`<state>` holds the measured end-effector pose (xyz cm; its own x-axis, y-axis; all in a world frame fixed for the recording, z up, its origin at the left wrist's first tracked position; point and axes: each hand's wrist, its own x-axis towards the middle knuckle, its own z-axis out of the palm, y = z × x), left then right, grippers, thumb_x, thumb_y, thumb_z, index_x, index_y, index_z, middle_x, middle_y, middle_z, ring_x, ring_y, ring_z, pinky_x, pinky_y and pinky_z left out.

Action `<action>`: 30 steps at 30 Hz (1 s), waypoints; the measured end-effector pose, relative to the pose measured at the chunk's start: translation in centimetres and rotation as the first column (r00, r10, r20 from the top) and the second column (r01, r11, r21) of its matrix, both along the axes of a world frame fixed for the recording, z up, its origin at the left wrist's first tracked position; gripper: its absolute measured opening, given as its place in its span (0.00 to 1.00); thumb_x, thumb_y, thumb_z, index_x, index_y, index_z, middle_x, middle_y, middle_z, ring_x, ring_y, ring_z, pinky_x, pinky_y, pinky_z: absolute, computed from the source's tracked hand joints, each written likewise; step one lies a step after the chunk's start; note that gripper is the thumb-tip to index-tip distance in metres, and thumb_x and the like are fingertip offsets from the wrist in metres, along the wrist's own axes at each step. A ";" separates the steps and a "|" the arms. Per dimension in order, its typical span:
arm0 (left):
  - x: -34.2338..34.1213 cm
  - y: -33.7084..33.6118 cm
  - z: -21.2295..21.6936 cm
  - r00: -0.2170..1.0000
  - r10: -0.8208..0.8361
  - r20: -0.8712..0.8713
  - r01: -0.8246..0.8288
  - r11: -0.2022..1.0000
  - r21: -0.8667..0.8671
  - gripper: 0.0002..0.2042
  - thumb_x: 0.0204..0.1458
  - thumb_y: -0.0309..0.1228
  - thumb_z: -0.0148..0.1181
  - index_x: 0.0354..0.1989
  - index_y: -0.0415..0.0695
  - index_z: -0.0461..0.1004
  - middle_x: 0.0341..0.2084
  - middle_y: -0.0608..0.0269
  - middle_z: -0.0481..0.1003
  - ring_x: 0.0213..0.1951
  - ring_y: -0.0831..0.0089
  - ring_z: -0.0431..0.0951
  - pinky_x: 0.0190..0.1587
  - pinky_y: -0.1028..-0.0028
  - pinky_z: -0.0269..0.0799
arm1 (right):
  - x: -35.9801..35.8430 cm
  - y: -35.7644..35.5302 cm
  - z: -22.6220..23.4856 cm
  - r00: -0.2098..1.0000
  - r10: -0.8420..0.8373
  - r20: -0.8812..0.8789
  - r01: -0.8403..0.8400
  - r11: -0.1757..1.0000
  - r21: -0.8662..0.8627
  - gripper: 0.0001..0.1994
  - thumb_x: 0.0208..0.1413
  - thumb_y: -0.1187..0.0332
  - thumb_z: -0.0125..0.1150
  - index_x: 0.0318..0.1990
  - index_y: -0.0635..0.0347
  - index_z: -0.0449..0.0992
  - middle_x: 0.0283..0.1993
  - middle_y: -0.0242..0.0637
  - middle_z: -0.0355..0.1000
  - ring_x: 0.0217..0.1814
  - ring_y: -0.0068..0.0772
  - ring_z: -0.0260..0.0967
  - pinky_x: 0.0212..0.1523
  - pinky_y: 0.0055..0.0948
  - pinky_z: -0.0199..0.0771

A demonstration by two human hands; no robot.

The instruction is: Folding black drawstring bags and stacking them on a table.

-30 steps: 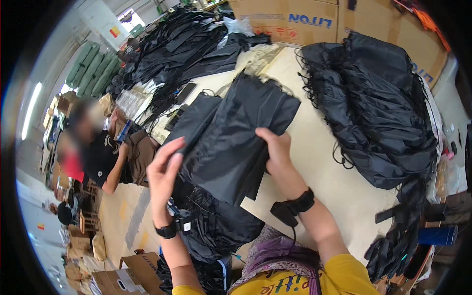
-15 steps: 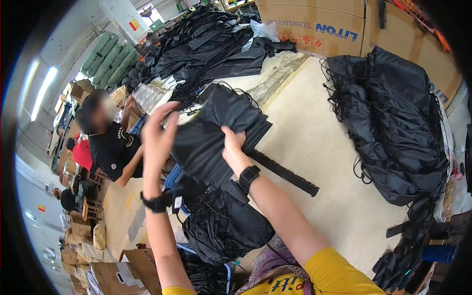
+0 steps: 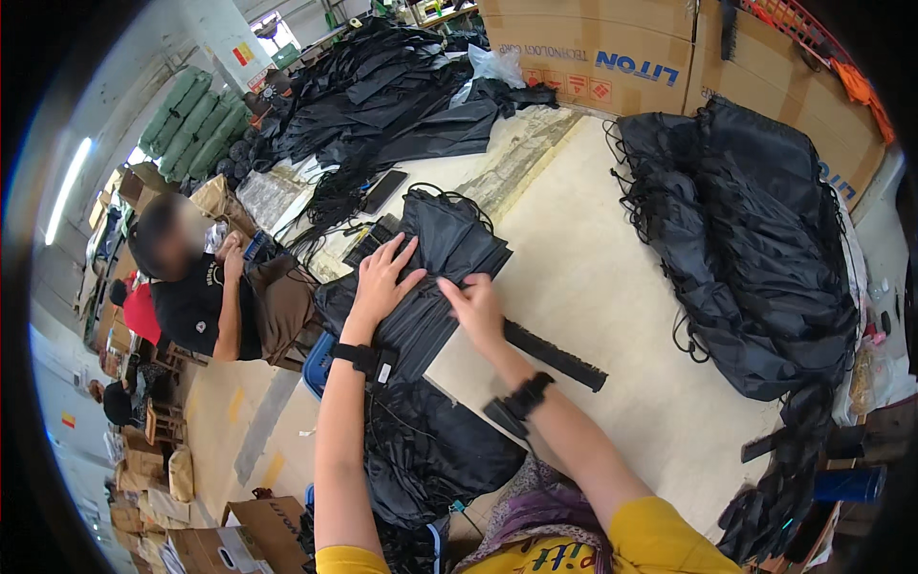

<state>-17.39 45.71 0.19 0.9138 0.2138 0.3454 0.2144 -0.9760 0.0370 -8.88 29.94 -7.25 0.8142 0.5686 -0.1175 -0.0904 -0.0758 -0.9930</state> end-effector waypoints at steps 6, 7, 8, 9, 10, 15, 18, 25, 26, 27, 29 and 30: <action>-0.1 0.3 -0.2 1.000 0.022 0.008 -0.022 1.000 0.013 0.28 0.55 0.46 0.59 0.65 0.55 0.64 0.63 0.56 0.62 0.61 0.57 0.65 0.60 0.56 0.57 | 0.3 -6.7 -1.7 0.495 0.252 0.832 0.245 0.878 -0.411 0.15 0.46 0.58 0.69 0.25 0.63 0.78 0.36 0.43 0.72 0.43 0.43 0.67 0.41 0.43 0.62; 0.1 0.2 -0.3 1.000 0.021 0.010 -0.021 1.000 0.012 0.28 0.55 0.46 0.59 0.65 0.55 0.64 0.63 0.56 0.62 0.61 0.57 0.65 0.60 0.56 0.57 | 0.3 -5.8 -2.4 0.494 0.252 0.832 0.247 0.877 -0.412 0.15 0.46 0.58 0.69 0.25 0.63 0.78 0.36 0.43 0.72 0.43 0.43 0.67 0.41 0.43 0.62; 0.6 0.0 -0.5 0.999 0.034 -0.002 -0.034 0.999 -0.018 0.28 0.55 0.47 0.59 0.65 0.56 0.64 0.63 0.56 0.62 0.62 0.56 0.64 0.60 0.55 0.57 | 0.6 -4.5 -3.7 0.693 0.102 0.714 0.184 0.933 -0.311 0.14 0.49 0.59 0.68 0.27 0.64 0.78 0.35 0.43 0.72 0.38 0.44 0.67 0.40 0.43 0.64; 0.6 0.1 -0.7 0.998 0.056 -0.019 -0.056 0.997 -0.045 0.28 0.55 0.47 0.59 0.65 0.57 0.64 0.63 0.56 0.62 0.62 0.56 0.64 0.61 0.54 0.57 | 0.4 -3.5 -3.9 0.851 -0.023 0.525 0.141 0.972 -0.186 0.13 0.51 0.61 0.67 0.29 0.64 0.78 0.33 0.43 0.72 0.34 0.45 0.67 0.39 0.43 0.66; 0.7 0.1 -0.8 0.998 0.055 -0.019 -0.056 0.998 -0.042 0.28 0.55 0.47 0.59 0.65 0.57 0.64 0.63 0.56 0.62 0.62 0.56 0.64 0.61 0.54 0.57 | 0.5 -2.8 -4.0 0.851 -0.025 0.525 0.141 0.973 -0.184 0.13 0.51 0.61 0.67 0.29 0.64 0.78 0.33 0.43 0.72 0.34 0.45 0.67 0.39 0.43 0.66; -0.4 0.5 -1.4 0.995 0.096 0.004 -0.095 0.993 -0.074 0.29 0.55 0.49 0.58 0.66 0.61 0.63 0.64 0.55 0.61 0.63 0.53 0.63 0.61 0.50 0.54 | -2.2 -1.3 -0.9 0.630 0.027 -0.776 0.318 0.903 0.289 0.16 0.55 0.53 0.66 0.35 0.57 0.73 0.27 0.22 0.68 0.26 0.17 0.63 0.28 0.23 0.67; -0.6 0.7 -1.3 0.994 0.107 0.000 -0.106 0.984 -0.140 0.30 0.55 0.50 0.58 0.67 0.62 0.62 0.64 0.51 0.60 0.63 0.52 0.62 0.62 0.49 0.53 | -2.9 -1.0 1.7 0.701 0.052 -0.711 0.259 0.910 0.323 0.22 0.51 0.52 0.70 0.44 0.58 0.73 0.35 0.25 0.72 0.31 0.14 0.65 0.31 0.22 0.68; -0.2 0.7 -3.0 0.996 0.084 -0.040 -0.090 0.982 -0.167 0.30 0.55 0.49 0.56 0.68 0.64 0.59 0.63 0.49 0.60 0.63 0.51 0.62 0.60 0.46 0.54 | -3.6 5.9 0.1 0.774 -0.279 -0.569 0.421 0.897 0.132 0.47 0.40 0.52 0.77 0.61 0.73 0.57 0.63 0.54 0.61 0.64 0.45 0.61 0.61 0.38 0.65; -0.4 0.6 -3.1 0.994 0.100 -0.037 -0.105 0.984 -0.145 0.30 0.55 0.49 0.56 0.68 0.65 0.59 0.63 0.49 0.61 0.62 0.52 0.62 0.60 0.46 0.54 | -3.8 6.3 -0.1 0.767 -0.345 -0.541 0.475 0.872 0.118 0.43 0.40 0.59 0.76 0.58 0.74 0.57 0.58 0.53 0.65 0.58 0.43 0.65 0.58 0.36 0.67; 0.4 0.0 -3.4 0.995 0.100 -0.025 -0.103 0.987 -0.127 0.30 0.55 0.49 0.56 0.68 0.65 0.59 0.63 0.49 0.61 0.62 0.52 0.62 0.60 0.46 0.54 | -3.2 6.4 -1.1 0.754 -0.423 -0.503 0.540 0.834 0.109 0.38 0.41 0.66 0.76 0.55 0.75 0.58 0.52 0.52 0.68 0.53 0.41 0.68 0.55 0.35 0.68; 1.3 -0.8 -3.9 0.997 0.079 -0.019 -0.081 0.993 -0.089 0.30 0.56 0.48 0.55 0.69 0.63 0.57 0.63 0.47 0.60 0.63 0.51 0.61 0.60 0.45 0.53 | -2.4 6.1 -2.3 0.749 -0.437 -0.498 0.558 0.821 0.119 0.35 0.42 0.68 0.73 0.55 0.76 0.59 0.52 0.51 0.68 0.53 0.40 0.68 0.55 0.34 0.68; 1.6 -1.1 -4.2 0.996 0.082 -0.035 -0.084 0.993 -0.085 0.31 0.56 0.48 0.55 0.69 0.63 0.56 0.64 0.46 0.58 0.64 0.51 0.60 0.60 0.44 0.52 | -2.0 5.7 -2.4 0.756 -0.446 -0.479 0.560 0.820 0.121 0.34 0.42 0.69 0.72 0.54 0.76 0.61 0.52 0.51 0.69 0.52 0.40 0.68 0.54 0.34 0.68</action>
